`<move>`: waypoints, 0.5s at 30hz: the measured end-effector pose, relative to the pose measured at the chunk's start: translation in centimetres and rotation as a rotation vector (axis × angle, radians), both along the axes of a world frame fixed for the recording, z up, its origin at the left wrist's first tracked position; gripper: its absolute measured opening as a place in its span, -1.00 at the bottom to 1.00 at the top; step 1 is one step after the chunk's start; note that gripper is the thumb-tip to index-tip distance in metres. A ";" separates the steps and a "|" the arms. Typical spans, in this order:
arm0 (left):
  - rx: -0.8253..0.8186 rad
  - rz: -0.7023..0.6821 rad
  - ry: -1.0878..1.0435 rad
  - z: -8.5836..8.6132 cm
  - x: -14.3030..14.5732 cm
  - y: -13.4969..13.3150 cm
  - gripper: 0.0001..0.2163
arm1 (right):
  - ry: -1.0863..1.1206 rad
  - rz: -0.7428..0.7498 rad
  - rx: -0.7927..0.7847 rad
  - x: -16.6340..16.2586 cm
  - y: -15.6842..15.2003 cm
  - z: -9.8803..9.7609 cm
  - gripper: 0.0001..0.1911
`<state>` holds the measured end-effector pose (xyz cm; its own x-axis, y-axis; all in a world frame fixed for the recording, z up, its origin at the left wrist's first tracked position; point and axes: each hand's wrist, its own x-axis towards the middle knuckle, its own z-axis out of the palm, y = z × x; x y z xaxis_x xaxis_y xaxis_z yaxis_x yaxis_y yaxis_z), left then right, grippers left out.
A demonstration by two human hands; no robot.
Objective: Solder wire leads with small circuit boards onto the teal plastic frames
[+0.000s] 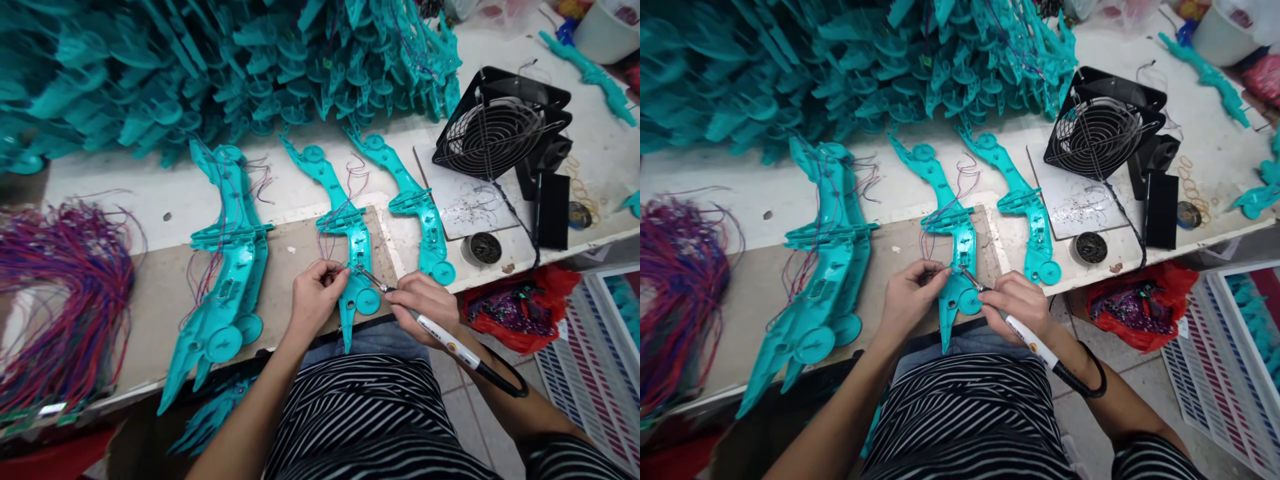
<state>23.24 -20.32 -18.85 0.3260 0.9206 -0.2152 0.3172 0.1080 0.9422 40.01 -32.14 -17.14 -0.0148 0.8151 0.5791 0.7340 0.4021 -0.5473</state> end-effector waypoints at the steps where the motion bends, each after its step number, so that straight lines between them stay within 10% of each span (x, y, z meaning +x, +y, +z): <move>1: -0.003 0.002 -0.001 0.0 0.0 0.0 -0.84 | -0.005 -0.001 0.004 0.0 0.0 0.0 -0.75; 15: 0.006 -0.015 0.010 0.0 0.0 0.0 -0.82 | -0.007 -0.023 0.046 0.5 0.0 0.2 -0.76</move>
<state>23.28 -20.32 -18.86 0.3377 0.9168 -0.2130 0.3280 0.0975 0.9396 40.47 -32.16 -16.92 -0.0008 0.7875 0.6163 0.7470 0.4102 -0.5232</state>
